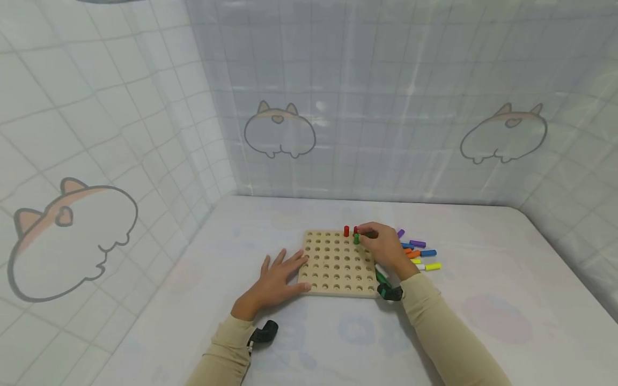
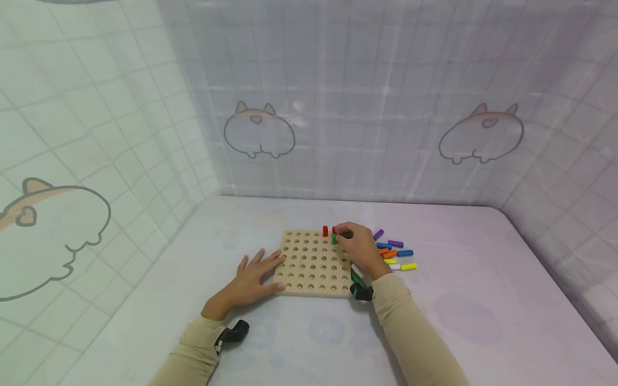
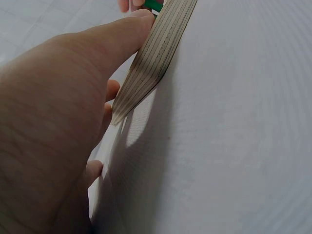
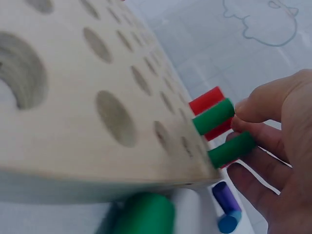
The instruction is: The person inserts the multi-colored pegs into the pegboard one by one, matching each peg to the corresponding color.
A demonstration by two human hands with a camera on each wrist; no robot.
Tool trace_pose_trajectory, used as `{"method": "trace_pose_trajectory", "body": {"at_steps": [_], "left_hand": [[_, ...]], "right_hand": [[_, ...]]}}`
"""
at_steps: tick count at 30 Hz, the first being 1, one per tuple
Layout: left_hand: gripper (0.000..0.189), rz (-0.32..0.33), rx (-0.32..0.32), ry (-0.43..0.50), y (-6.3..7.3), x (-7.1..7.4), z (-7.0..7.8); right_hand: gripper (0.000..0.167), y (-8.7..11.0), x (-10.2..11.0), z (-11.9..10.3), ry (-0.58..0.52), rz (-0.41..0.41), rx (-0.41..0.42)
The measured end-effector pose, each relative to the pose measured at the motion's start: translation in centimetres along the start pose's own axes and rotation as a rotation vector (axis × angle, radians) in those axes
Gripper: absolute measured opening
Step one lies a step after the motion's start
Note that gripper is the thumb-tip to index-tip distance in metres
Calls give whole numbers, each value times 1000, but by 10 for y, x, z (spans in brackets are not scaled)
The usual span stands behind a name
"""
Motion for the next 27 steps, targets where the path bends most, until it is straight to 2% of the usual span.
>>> {"method": "trace_pose_trajectory", "body": {"at_steps": [4, 10, 15, 23, 27], "left_hand": [[78, 5, -1, 2, -1, 0, 0], [78, -10, -7, 6, -1, -1, 3], [78, -5, -1, -7, -1, 1, 2], [79, -17, 2, 7, -2, 0, -1], [79, -15, 2, -1, 0, 0, -2]], "right_hand": [[21, 3, 10, 1, -18, 34, -43], [22, 16, 27, -1, -61, 71, -49], [23, 27, 38, 0, -112, 52, -57], [21, 47, 47, 19, -65, 53, -124], [19, 55, 48, 24, -32, 47, -118]]}}
Point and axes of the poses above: each hand's wrist, its own y-axis away from the middle knuckle, its own x-axis out of the back of the hand, z = x × y, the point moved 5 cm from there along -y, towards the middle knuckle, and after that the axes turned 8 degrees about -x, right-handed, at the moved point
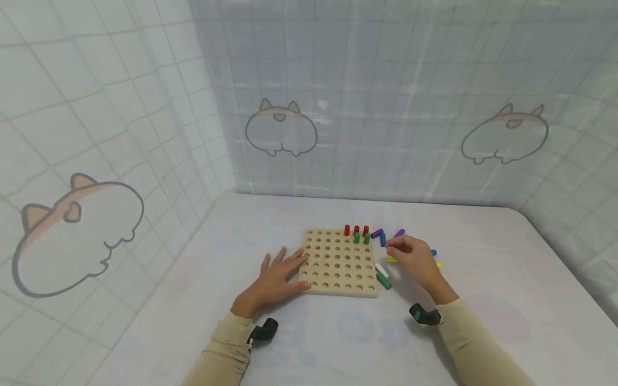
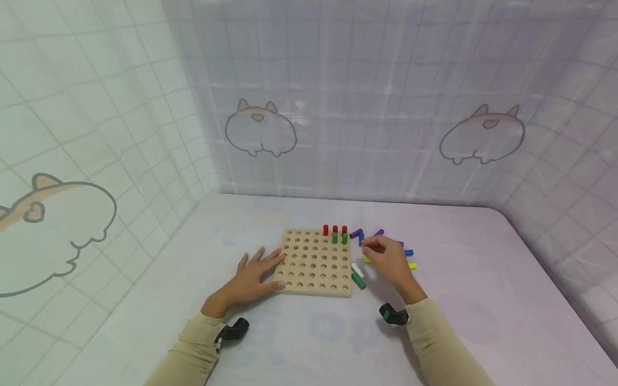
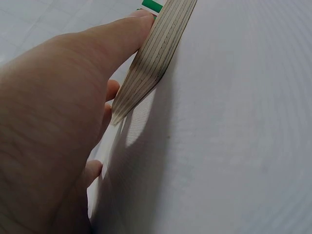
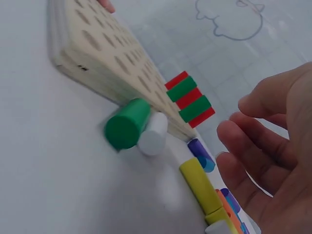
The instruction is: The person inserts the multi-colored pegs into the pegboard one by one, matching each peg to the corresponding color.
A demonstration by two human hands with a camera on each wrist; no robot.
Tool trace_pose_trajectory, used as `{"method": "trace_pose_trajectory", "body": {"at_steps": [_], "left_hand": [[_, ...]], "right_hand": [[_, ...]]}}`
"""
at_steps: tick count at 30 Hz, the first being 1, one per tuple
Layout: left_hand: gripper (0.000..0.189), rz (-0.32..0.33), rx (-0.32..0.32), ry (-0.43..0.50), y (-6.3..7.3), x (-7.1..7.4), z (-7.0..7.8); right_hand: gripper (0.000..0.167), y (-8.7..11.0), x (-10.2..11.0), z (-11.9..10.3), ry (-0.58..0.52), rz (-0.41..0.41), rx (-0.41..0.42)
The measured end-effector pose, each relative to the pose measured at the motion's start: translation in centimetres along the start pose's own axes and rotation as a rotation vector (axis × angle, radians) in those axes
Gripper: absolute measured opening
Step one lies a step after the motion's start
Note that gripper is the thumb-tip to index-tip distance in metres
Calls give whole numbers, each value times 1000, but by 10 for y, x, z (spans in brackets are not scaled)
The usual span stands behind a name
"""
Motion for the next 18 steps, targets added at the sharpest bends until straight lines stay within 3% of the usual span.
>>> {"method": "trace_pose_trajectory", "body": {"at_steps": [11, 18], "left_hand": [[78, 7, 3, -14, -1, 0, 1], [78, 12, -4, 0, -1, 0, 0]], "right_hand": [[15, 19, 1, 9, 102, -56, 85], [19, 28, -1, 15, 170, -116, 51]]}}
Point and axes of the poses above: each hand's wrist, its own y-axis away from the middle knuckle, its own x-axis out of the back of the hand, z = x × y, the point moved 5 cm from there along -y, towards the middle knuckle, and after that the axes turned 8 degrees about -x, right-handed, at the moved point
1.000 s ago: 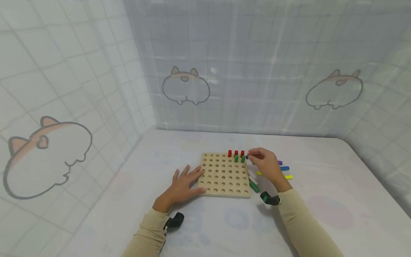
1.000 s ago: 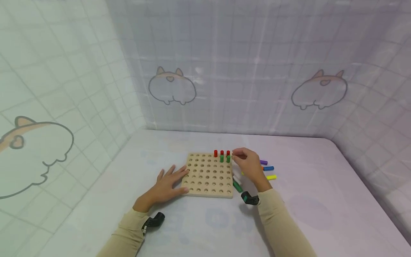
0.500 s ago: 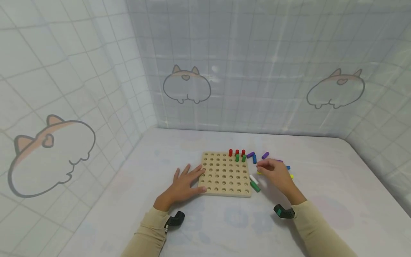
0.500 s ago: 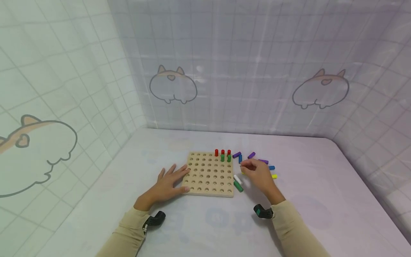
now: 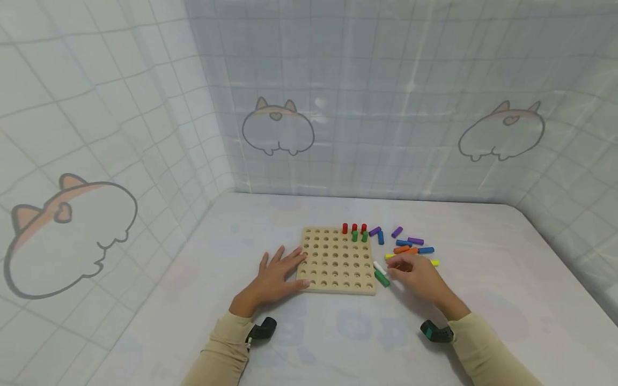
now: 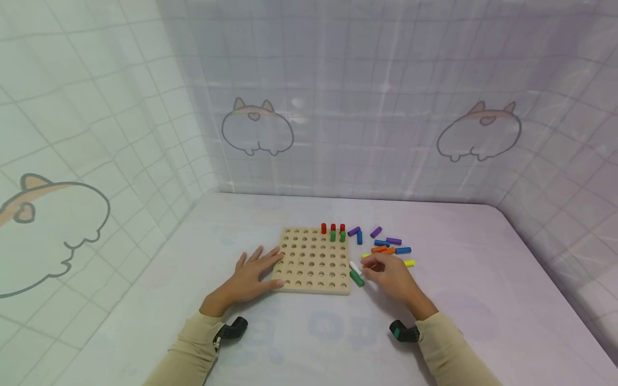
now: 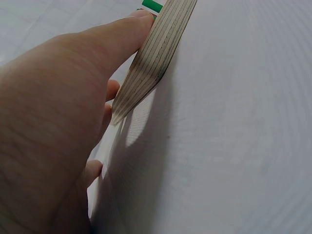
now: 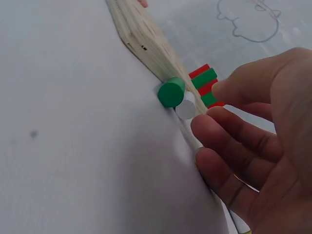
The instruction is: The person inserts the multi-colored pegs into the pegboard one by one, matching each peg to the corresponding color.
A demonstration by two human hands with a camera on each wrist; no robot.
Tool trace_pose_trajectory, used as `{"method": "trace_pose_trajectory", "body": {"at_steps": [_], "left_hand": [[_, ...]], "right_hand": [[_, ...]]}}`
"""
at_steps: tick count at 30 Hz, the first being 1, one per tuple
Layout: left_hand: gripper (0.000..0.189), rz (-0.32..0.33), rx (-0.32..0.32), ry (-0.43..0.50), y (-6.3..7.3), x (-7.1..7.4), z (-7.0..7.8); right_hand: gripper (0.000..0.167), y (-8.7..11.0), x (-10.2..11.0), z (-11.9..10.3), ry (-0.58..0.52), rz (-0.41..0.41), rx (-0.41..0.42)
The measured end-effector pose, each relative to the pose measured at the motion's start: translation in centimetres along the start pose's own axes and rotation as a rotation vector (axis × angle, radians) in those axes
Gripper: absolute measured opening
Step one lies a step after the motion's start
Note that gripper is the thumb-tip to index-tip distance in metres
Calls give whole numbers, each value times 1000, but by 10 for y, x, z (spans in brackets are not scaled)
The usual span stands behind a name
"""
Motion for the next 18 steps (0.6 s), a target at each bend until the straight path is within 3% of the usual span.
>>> {"method": "trace_pose_trajectory", "body": {"at_steps": [18], "left_hand": [[79, -4, 1, 8, 1, 1, 0]], "right_hand": [[21, 10, -11, -7, 58, -92, -14]]}}
Point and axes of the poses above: each hand's wrist, its own y-axis away from the middle knuckle, its own x-axis out of the back of the hand, z = x × y, the point moved 5 cm from there along -y, towards the middle knuckle, and after that the axes turned 8 degrees about -x, right-handed, at the moved point
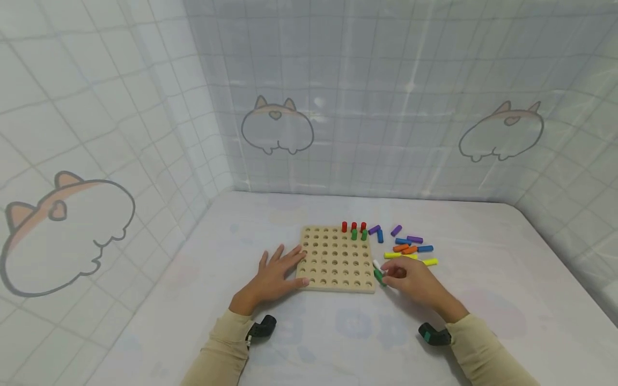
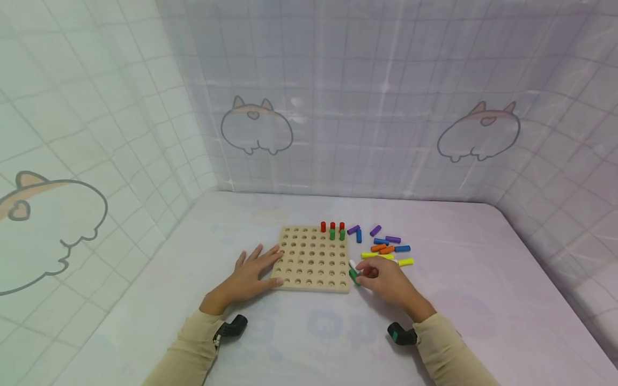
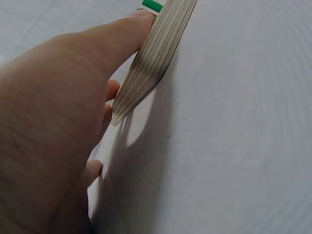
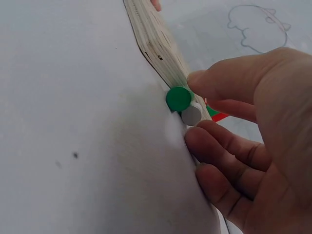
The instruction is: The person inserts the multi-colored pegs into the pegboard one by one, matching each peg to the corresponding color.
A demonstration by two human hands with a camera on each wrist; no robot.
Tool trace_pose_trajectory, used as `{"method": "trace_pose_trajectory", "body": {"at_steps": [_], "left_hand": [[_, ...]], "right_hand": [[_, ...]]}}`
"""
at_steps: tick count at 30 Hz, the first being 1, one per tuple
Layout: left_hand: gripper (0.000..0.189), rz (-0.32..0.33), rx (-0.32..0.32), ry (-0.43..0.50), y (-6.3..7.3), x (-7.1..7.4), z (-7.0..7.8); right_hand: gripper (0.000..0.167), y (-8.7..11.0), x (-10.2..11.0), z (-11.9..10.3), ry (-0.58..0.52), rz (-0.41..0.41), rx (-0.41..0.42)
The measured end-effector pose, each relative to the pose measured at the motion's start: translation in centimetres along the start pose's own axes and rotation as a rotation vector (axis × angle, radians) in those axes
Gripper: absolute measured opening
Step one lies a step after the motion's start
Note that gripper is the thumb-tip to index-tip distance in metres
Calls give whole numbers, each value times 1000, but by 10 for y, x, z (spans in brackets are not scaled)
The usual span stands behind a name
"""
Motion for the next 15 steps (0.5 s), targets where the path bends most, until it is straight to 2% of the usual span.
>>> {"method": "trace_pose_trajectory", "body": {"at_steps": [7, 15], "left_hand": [[79, -1, -3, 2, -2, -1, -1], [78, 9, -3, -3, -1, 1, 1]], "right_hand": [[20, 0, -3, 0, 25, 3, -9], [20, -1, -4, 0, 33, -3, 32]]}}
Point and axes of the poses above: each hand's wrist, its own y-axis away from the middle knuckle, its own x-axis out of the back of the hand, z = x × y, the point moved 5 cm from there along -y, towards the middle knuckle, and after that the axes turned 8 degrees about -x, right-handed, at the moved point
